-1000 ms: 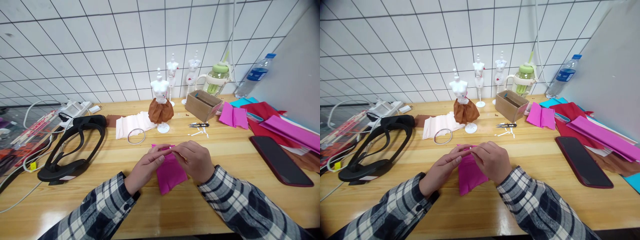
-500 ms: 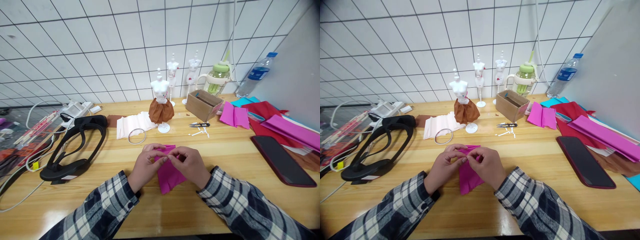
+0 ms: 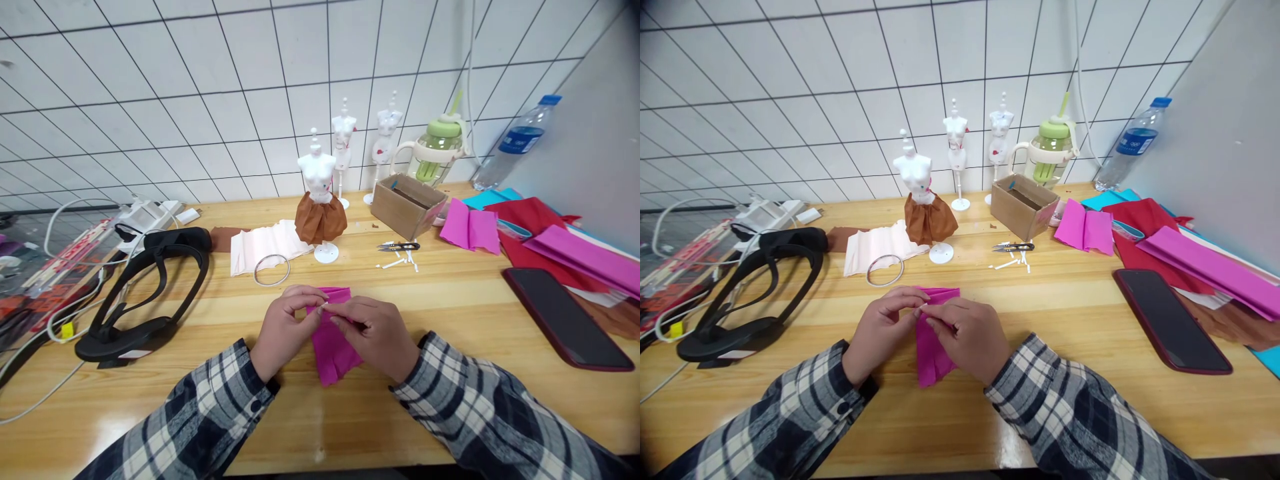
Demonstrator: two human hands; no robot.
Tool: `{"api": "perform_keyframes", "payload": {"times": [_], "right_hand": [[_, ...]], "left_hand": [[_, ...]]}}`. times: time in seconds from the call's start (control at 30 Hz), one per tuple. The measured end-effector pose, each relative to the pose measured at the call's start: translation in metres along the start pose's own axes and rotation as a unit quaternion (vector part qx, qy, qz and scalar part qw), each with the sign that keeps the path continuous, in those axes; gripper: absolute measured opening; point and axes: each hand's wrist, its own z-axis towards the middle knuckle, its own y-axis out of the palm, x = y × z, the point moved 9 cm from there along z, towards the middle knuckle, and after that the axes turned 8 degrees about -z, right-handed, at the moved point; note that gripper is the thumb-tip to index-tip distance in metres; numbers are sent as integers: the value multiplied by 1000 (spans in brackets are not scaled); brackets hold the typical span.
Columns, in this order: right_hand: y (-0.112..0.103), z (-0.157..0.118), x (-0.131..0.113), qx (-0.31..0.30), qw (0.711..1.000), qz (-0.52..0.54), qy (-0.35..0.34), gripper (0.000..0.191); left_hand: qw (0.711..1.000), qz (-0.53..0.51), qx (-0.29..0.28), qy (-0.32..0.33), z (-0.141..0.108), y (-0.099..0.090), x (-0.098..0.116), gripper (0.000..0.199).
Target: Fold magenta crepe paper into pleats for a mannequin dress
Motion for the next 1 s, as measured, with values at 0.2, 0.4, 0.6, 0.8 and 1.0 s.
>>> {"api": "perform_keyframes", "payload": {"times": [0.2,0.4,0.6,0.8,1.0], "right_hand": [[-5,4,0,2,1000,-25,7,20],[-6,6,2,-7,999,-38,28,13],[-2,7,12,-13,997,-11,79,7],[1,6,18,-25,993,33,113,10],[-4,5,17,-8,993,42,111,10]], "left_hand": [[1000,-5,-10,18,0,1,5,15],[998,53,1,39,-3,2,11,11],[997,65,-10,41,-4,6,14,10],[999,39,-25,19,-4,6,12,9],[999,-9,-42,10,-4,6,11,10]]}}
